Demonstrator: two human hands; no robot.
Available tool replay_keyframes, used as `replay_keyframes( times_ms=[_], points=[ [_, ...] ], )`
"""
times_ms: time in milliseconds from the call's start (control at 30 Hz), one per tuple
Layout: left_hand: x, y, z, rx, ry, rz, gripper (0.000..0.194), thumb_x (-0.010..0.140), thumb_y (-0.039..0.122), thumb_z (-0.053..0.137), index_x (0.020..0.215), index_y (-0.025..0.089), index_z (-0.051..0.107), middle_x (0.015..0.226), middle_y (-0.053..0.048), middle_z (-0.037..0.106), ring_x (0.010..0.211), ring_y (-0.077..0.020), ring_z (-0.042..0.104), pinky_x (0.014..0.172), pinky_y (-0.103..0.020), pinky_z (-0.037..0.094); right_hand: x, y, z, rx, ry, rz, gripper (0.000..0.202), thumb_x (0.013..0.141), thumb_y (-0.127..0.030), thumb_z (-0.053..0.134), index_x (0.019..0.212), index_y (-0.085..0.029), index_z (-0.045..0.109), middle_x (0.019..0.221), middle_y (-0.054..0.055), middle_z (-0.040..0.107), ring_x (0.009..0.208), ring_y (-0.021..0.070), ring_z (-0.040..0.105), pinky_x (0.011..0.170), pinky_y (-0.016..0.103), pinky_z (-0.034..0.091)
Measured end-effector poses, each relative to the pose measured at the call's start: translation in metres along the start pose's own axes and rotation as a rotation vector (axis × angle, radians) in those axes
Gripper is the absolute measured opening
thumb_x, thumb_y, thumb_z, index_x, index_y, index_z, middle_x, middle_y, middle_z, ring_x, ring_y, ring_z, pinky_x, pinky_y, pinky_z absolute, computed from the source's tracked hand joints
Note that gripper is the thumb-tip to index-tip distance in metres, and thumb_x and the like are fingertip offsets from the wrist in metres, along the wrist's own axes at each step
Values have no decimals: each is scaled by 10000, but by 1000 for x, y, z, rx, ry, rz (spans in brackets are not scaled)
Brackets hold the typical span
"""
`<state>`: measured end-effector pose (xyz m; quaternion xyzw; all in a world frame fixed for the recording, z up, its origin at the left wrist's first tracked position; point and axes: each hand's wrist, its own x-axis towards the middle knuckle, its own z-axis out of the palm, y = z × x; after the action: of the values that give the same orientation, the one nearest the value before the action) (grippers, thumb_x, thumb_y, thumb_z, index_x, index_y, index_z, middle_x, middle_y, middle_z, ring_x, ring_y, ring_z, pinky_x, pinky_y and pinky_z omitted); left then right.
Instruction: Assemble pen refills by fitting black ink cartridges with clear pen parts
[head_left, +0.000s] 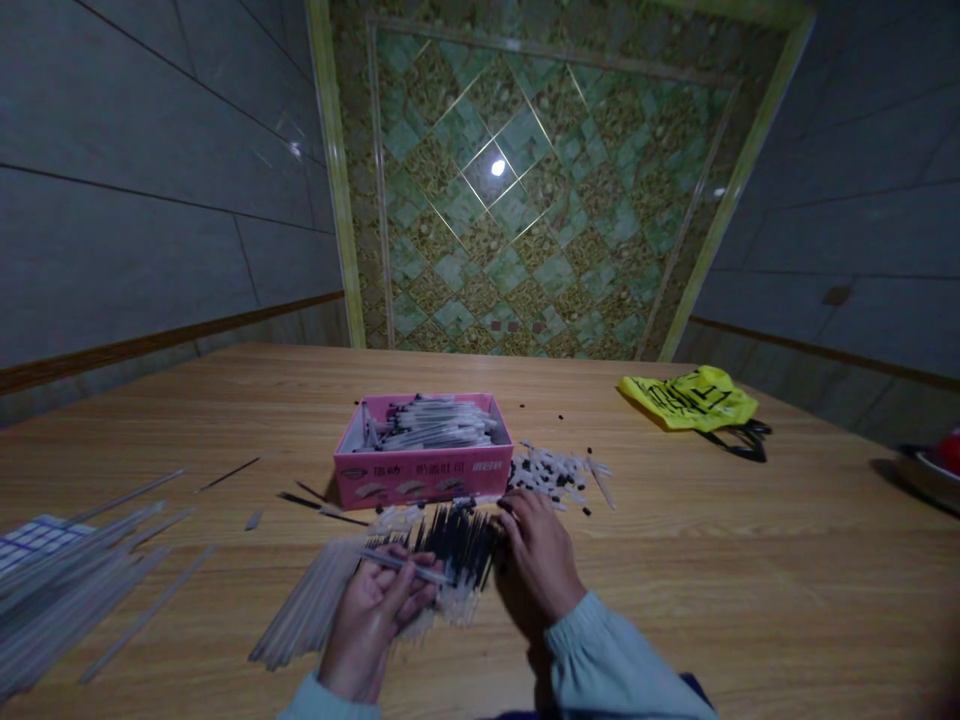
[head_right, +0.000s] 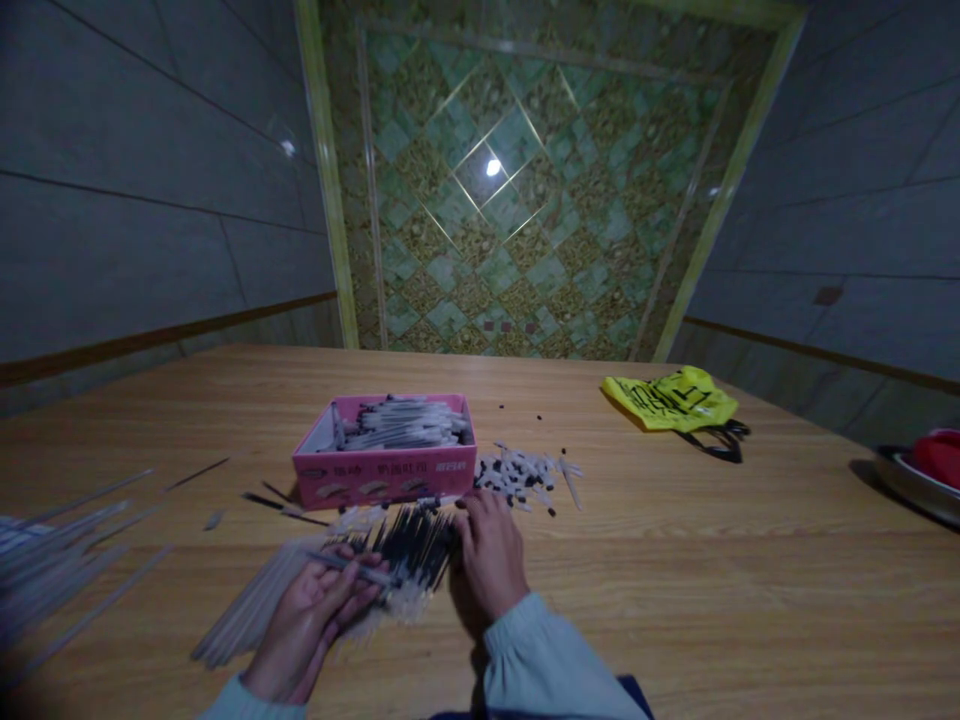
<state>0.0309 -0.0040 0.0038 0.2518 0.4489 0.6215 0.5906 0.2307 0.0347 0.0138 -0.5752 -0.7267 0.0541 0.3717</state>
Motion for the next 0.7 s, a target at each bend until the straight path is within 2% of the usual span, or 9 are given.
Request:
replay_keyframes(
  times_ms=[67, 167, 367, 533, 700],
  points=[
    [1, 1, -1, 20, 10, 3, 393, 594, 213, 782, 865, 172, 501, 784, -91, 740, 721, -198, 702, 604, -259, 568, 8, 18, -5, -170, -17, 16, 290, 868, -148, 428, 1095, -187, 604, 1072, 77, 630, 995, 226, 480, 827, 286, 346],
    [1, 1, -1, 33, 14, 3, 382, 598, 215, 778, 867, 169, 511, 770, -87, 739, 685, -181, 696, 584, -244, 562, 11, 37, -2, -330, -61, 75, 325, 856, -100, 403, 1104, -176, 601, 1011, 80, 651, 928, 229, 486, 769, 283, 341],
    [0, -1, -1, 68, 15, -2, 405, 568, 284, 788, 886, 158, 571, 730, -60, 719, 600, -149, 663, 533, -228, 538, 8, 47, 11, -381, -65, 103, 214, 870, -140, 435, 876, -185, 644, 924, 75, 626, 908, 200, 504, 698, 255, 317],
    [2, -4, -5, 111, -60, 2, 448, 615, 415, 731, 972, 158, 645, 588, 42, 571, 442, -69, 534, 390, -157, 398, 7, 47, 14, -377, -76, 104, 186, 850, -141, 470, 808, -191, 644, 886, 66, 608, 876, 184, 519, 649, 247, 306],
    [11, -13, -15, 234, -140, 53, 512, 631, 511, 688, 992, 147, 685, 549, 67, 476, 335, -14, 338, 296, -136, 192, 6, 45, 9, -301, -40, 118, 147, 788, -109, 498, 783, -176, 629, 860, 75, 604, 832, 194, 533, 637, 256, 337]
  ],
)
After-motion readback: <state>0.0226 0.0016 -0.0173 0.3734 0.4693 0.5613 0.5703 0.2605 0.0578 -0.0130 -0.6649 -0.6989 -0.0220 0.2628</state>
